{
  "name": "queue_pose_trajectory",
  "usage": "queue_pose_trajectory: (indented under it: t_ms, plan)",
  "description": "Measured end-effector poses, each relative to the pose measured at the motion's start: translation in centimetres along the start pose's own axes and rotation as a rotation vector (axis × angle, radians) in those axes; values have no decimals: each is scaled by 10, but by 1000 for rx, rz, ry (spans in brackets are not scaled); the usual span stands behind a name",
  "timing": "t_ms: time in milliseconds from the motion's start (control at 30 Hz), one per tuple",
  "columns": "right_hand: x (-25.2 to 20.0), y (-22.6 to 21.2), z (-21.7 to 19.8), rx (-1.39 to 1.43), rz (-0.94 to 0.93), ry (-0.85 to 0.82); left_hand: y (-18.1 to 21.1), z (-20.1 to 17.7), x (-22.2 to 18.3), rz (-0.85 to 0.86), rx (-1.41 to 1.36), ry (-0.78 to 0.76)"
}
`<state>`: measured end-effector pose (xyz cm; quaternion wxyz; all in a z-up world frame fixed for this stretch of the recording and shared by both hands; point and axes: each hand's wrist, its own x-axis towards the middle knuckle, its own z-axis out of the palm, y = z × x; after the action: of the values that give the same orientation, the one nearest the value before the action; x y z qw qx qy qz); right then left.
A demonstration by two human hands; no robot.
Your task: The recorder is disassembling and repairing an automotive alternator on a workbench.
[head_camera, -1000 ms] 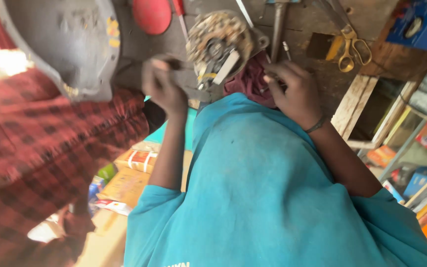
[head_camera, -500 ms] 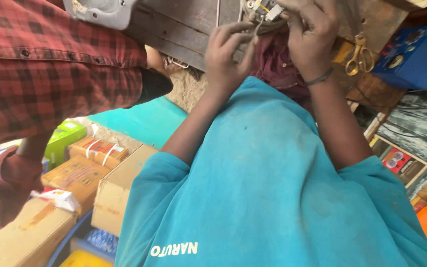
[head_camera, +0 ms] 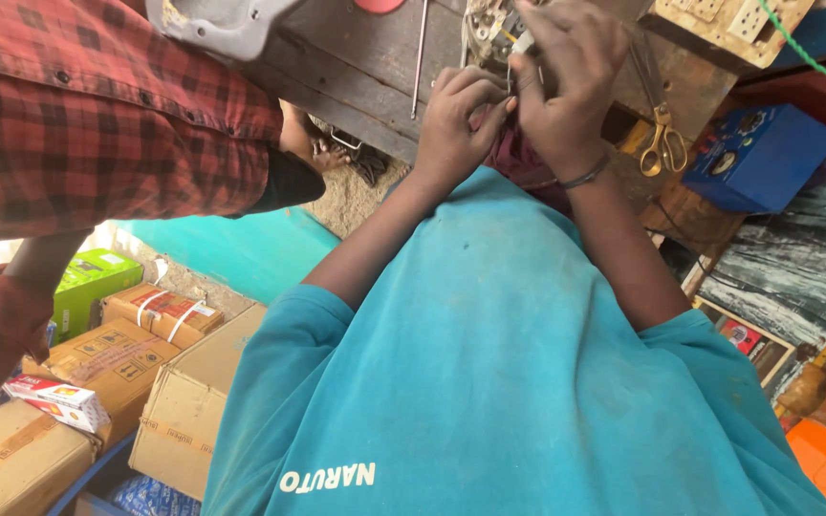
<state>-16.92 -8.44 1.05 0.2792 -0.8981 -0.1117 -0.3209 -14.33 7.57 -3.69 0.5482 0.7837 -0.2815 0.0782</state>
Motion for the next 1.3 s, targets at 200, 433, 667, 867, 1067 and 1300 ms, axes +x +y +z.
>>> queue_pose_trajectory:
  t_ms: [200, 433, 667, 867, 1067, 1300]
  plan:
    - [18, 8, 3, -52, -36, -63, 5, -3, 4, -1, 20, -22]
    - [-39, 62, 23, 641, 517, 239, -3, -7, 4, -27, -103, -33]
    - [12, -13, -13, 284, 303, 117, -12, -7, 4, 19, -5, -42]
    - [4, -11, 23, 79, 6, -67, -27, -7, 0, 47, 125, -123]
    - [1, -10, 21, 130, -118, -131, -36, -13, 1, 112, 65, -126]
    - [5, -3, 26, 226, -103, -148, -53, -13, 0, 139, 59, -140]
